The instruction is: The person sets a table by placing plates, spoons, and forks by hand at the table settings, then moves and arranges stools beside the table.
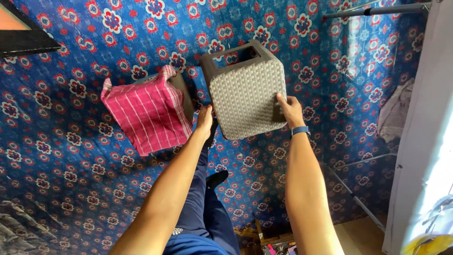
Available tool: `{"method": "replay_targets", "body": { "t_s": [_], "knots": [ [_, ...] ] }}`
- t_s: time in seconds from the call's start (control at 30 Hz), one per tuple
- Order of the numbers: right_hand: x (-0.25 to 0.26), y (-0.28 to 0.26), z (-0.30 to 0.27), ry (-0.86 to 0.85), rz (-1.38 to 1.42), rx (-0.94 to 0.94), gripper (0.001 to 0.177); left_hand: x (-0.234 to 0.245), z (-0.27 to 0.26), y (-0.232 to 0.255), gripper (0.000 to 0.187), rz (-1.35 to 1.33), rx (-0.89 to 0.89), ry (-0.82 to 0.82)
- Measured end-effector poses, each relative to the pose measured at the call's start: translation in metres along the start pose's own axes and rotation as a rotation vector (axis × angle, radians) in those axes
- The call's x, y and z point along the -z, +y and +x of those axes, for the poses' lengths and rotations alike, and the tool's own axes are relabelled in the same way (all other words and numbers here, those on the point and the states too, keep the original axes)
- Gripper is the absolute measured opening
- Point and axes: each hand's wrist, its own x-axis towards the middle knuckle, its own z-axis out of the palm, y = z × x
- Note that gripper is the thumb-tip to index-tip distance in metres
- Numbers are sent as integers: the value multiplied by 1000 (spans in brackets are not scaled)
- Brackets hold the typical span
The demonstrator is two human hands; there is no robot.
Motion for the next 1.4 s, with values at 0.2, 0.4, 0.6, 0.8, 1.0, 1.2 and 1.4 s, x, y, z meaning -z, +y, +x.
{"method": "replay_targets", "body": {
  "t_s": [0.2, 0.4, 0.6, 0.8, 1.0, 1.2, 1.4],
  "knots": [
    [1, 5, 6, -53, 75, -46, 86, 10, 0, 5, 57, -64, 312, -127],
    [11, 7, 1, -128, 138, -70, 88, 6, -9, 21, 67, -126, 346, -151],
    [30, -30, -35, -140, 45, 49, 80, 10, -30, 28, 66, -158, 205, -157],
    [89, -93, -124, -35, 11, 127, 58, 18, -100, 70, 41, -130, -195, -308],
    [175, -145, -267, -122, 511, 261, 70, 18, -210, 145, 45, -109, -445, -551],
    [216, -124, -419, -191, 894, 375, 84, 29, -351, 226, 71, -54, -290, -795],
    [195, -43, -475, -239, 902, 362, 78, -21, -372, 174, 72, -257, -238, -631]
  ]
}}
